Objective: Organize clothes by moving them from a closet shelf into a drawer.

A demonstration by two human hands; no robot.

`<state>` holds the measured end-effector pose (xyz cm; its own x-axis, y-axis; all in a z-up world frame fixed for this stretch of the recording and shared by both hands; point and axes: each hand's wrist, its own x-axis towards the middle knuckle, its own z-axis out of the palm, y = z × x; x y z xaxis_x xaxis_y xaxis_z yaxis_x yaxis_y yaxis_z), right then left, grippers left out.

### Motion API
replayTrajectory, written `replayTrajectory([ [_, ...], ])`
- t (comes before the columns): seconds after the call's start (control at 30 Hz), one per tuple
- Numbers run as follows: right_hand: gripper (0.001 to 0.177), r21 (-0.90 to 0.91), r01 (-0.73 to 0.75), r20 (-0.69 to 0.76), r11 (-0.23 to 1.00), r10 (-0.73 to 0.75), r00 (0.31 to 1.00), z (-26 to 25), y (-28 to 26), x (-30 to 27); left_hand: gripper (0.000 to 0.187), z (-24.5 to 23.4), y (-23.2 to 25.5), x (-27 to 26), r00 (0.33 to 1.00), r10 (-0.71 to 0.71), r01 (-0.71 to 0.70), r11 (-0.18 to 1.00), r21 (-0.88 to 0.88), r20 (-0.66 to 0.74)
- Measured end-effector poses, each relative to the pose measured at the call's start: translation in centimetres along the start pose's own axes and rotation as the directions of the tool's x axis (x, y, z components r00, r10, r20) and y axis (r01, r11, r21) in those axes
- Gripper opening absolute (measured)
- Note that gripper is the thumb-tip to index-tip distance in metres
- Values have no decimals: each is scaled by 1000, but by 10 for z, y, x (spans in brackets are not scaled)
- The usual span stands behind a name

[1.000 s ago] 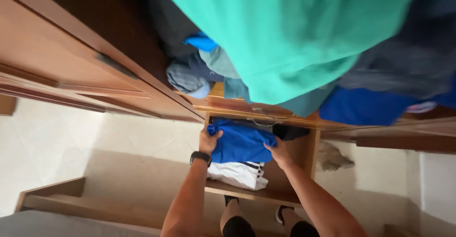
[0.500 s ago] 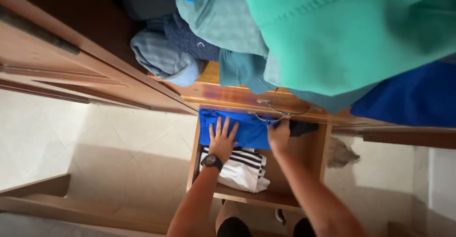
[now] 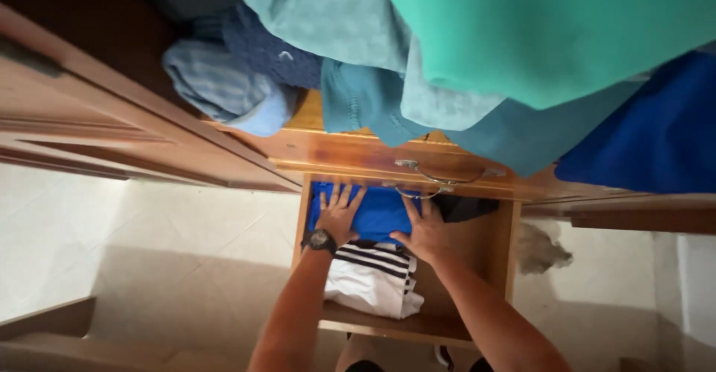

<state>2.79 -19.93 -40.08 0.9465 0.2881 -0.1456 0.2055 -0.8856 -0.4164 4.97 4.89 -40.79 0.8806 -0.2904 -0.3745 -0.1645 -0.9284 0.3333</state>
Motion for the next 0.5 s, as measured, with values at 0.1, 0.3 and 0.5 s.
replayTrajectory([
  [0.1, 115, -217, 90, -4, 972, -93, 996, -17, -9, 19, 136, -6, -13, 8, 990, -38, 21, 992, 123, 135],
  [0.3, 110, 195, 67, -125, 978, -43, 991, 50, 32, 7, 134, 6, -15, 23, 997, 3, 8, 991, 133, -81],
  [0.5, 91, 748, -55, -242, 662, 349, 905, 14, 36, 26, 140, -7, 7, -6, 996, -86, 92, 969, 229, -35],
])
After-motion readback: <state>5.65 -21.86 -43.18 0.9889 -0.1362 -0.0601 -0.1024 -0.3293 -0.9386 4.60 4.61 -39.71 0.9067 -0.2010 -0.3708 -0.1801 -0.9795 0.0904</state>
